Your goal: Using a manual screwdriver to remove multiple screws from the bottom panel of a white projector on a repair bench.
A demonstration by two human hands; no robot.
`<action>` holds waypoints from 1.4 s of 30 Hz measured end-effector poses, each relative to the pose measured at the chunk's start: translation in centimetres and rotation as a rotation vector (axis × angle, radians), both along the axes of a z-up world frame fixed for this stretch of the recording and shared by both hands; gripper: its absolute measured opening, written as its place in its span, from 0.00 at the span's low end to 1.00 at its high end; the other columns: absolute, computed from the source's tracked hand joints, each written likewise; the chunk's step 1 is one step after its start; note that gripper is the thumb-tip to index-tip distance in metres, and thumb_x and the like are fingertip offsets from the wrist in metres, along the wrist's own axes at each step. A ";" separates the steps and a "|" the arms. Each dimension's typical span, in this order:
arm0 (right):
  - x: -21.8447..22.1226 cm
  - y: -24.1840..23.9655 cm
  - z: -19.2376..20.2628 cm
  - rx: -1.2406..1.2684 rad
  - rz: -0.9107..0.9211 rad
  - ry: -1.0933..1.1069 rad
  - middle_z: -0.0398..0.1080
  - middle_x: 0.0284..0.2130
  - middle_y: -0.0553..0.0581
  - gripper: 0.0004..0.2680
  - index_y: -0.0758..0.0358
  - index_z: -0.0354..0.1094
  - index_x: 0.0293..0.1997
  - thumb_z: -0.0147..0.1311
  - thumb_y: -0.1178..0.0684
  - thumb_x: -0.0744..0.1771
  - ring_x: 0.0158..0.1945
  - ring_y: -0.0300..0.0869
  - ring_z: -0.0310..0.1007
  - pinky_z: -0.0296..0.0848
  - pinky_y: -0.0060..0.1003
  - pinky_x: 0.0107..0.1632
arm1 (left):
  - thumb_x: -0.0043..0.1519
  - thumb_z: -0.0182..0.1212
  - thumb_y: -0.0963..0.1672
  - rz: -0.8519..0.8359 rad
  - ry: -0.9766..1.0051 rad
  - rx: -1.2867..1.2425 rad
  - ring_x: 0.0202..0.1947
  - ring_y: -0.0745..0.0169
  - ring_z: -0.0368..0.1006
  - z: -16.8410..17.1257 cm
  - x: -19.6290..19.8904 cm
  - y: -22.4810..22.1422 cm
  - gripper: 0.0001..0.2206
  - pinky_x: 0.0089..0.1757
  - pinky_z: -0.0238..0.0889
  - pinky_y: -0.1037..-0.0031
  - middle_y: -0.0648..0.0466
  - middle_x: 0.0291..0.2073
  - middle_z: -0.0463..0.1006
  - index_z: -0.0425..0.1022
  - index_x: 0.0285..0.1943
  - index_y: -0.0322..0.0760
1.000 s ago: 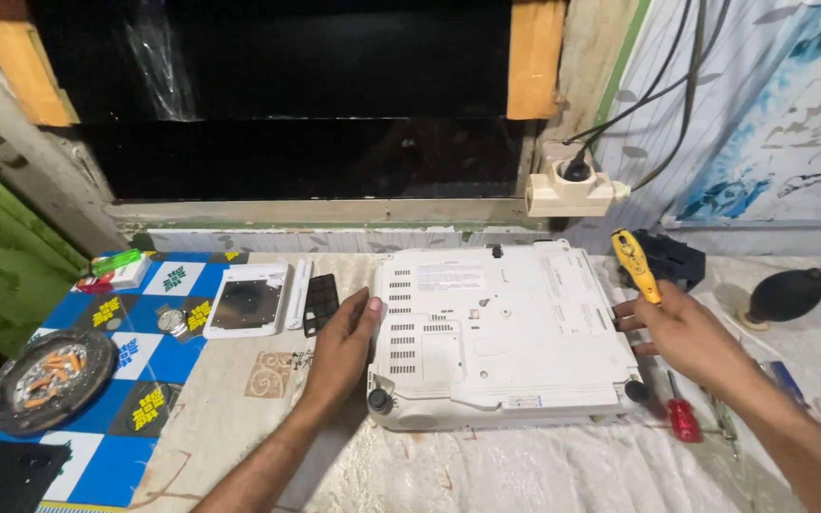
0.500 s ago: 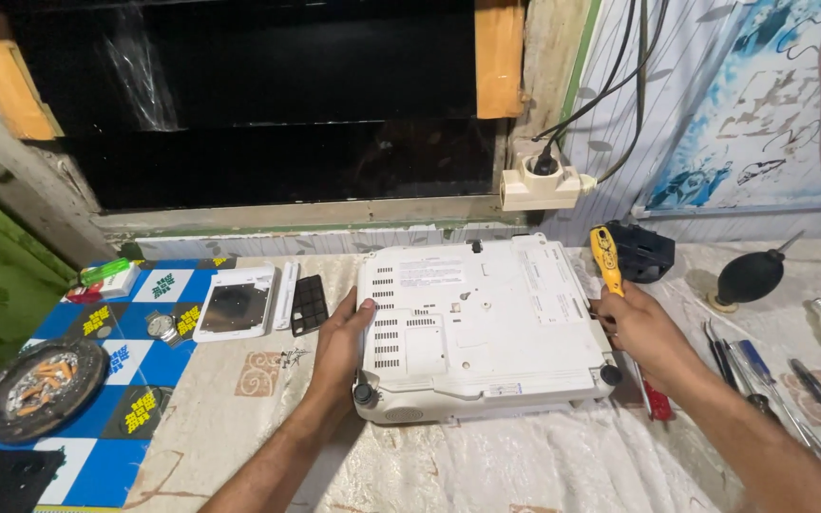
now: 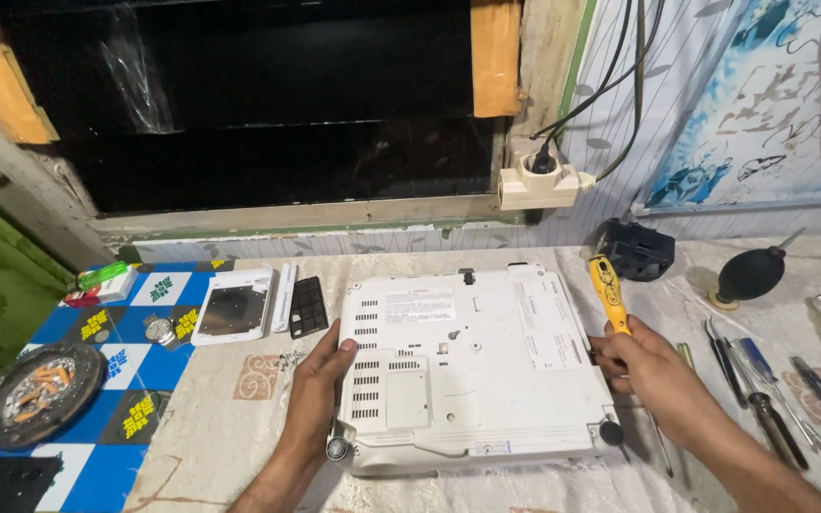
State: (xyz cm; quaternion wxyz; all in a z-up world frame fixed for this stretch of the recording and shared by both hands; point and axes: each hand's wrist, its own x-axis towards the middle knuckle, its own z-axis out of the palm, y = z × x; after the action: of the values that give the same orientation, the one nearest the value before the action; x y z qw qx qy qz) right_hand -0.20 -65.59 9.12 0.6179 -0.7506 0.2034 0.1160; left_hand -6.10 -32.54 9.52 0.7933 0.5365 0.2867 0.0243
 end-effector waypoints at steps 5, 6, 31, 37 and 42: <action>0.1 0.8 2.7 0.039 -0.018 0.097 0.74 0.60 0.68 0.13 0.63 0.64 0.61 0.41 0.54 0.69 0.64 0.57 0.70 0.66 0.49 0.55 | 0.60 0.55 0.41 -0.016 0.039 -0.009 0.63 0.54 0.73 0.8 0.4 0.1 0.31 0.59 0.65 0.69 0.47 0.66 0.76 0.61 0.78 0.41; 0.6 0.5 2.5 0.015 0.033 0.031 0.74 0.60 0.71 0.12 0.66 0.63 0.55 0.38 0.51 0.70 0.63 0.59 0.74 0.71 0.53 0.57 | 0.60 0.56 0.41 -0.012 0.058 0.008 0.61 0.55 0.74 0.6 0.6 0.3 0.31 0.58 0.66 0.69 0.47 0.65 0.77 0.62 0.77 0.41; 8.2 9.0 11.0 -0.010 0.415 -0.896 0.71 0.51 0.67 0.26 0.60 0.36 0.72 0.49 0.64 0.68 0.47 0.50 0.80 0.83 0.39 0.50 | 0.65 0.50 0.42 -0.810 -0.140 1.134 0.52 0.61 0.78 2.0 12.1 5.5 0.16 0.49 0.68 0.72 0.57 0.59 0.80 0.79 0.59 0.47; 9.2 10.8 10.9 -0.031 0.410 -0.828 0.72 0.49 0.65 0.27 0.61 0.39 0.73 0.51 0.65 0.67 0.47 0.48 0.79 0.84 0.40 0.47 | 0.67 0.49 0.43 -0.980 -0.299 1.065 0.58 0.57 0.72 1.2 13.6 4.2 0.17 0.57 0.61 0.68 0.56 0.59 0.76 0.77 0.63 0.49; 9.6 12.5 11.1 -0.045 0.439 -0.745 0.72 0.50 0.62 0.27 0.58 0.39 0.74 0.51 0.63 0.67 0.51 0.46 0.79 0.84 0.40 0.52 | 0.66 0.52 0.41 -0.910 -0.281 0.988 0.43 0.67 0.77 1.8 14.4 5.3 0.14 0.47 0.68 0.75 0.59 0.53 0.82 0.81 0.56 0.46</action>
State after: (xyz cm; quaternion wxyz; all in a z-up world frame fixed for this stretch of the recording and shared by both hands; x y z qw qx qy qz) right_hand 9.36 -53.07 20.18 0.5932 -0.7800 -0.1955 -0.0386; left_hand 8.28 -27.26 11.35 0.4166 0.8942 -0.1176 -0.1142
